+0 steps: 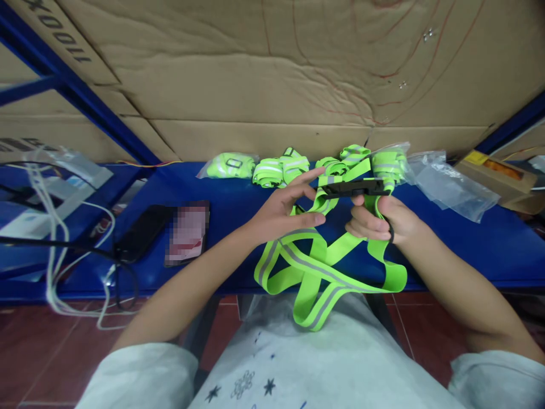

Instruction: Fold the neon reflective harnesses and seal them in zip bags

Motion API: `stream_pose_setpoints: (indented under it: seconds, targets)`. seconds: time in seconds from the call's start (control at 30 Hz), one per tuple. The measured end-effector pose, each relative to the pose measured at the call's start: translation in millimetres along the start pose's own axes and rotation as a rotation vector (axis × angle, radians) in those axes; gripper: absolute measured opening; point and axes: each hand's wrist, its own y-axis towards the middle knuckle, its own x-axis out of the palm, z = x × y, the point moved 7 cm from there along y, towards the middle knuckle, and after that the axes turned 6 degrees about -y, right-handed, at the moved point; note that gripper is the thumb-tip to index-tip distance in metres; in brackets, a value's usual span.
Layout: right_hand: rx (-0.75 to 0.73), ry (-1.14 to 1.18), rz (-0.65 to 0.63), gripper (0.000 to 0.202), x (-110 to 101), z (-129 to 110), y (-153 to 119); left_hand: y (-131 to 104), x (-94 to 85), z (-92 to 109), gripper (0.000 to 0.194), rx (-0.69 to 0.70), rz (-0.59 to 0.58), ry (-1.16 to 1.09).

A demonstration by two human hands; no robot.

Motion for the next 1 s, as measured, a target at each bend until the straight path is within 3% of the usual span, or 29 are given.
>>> stream_pose_setpoints:
  seconds: [0.2,0.33,0.4,0.53,0.67,0.73,0.9,1.0]
  targets:
    - [-0.072,0.028,-0.109,0.026,5,-6,-2,-2,7.9,-5,0.043,-0.053,-0.081,-0.269]
    - [-0.129,0.055,-0.252,0.026,13,-6,-5,-3,3.7,-9,0.04,-0.092,-0.047,-0.433]
    - [-0.124,0.058,-0.317,0.028,16,-2,-7,-4,4.4,-15,0.053,-0.179,-0.071,-0.473]
    - [-0.081,0.045,-0.377,0.03,19,7,-9,-12,17.5,-18,0.094,-0.365,-0.256,-0.417]
    - [0.051,-0.008,-0.372,0.028,13,20,-12,-21,34.5,-12,0.062,-0.479,-0.496,-0.265]
    - [0.145,-0.078,-0.408,0.029,12,28,-15,-24,39.6,-7,0.05,-0.493,-0.555,-0.229]
    - [0.194,-0.098,-0.402,0.025,8,29,-16,-26,46.8,-1,0.06,-0.448,-0.559,-0.263]
    - [0.194,-0.128,-0.358,0.028,4,27,-13,-23,45.9,-4,0.044,-0.409,-0.51,-0.215]
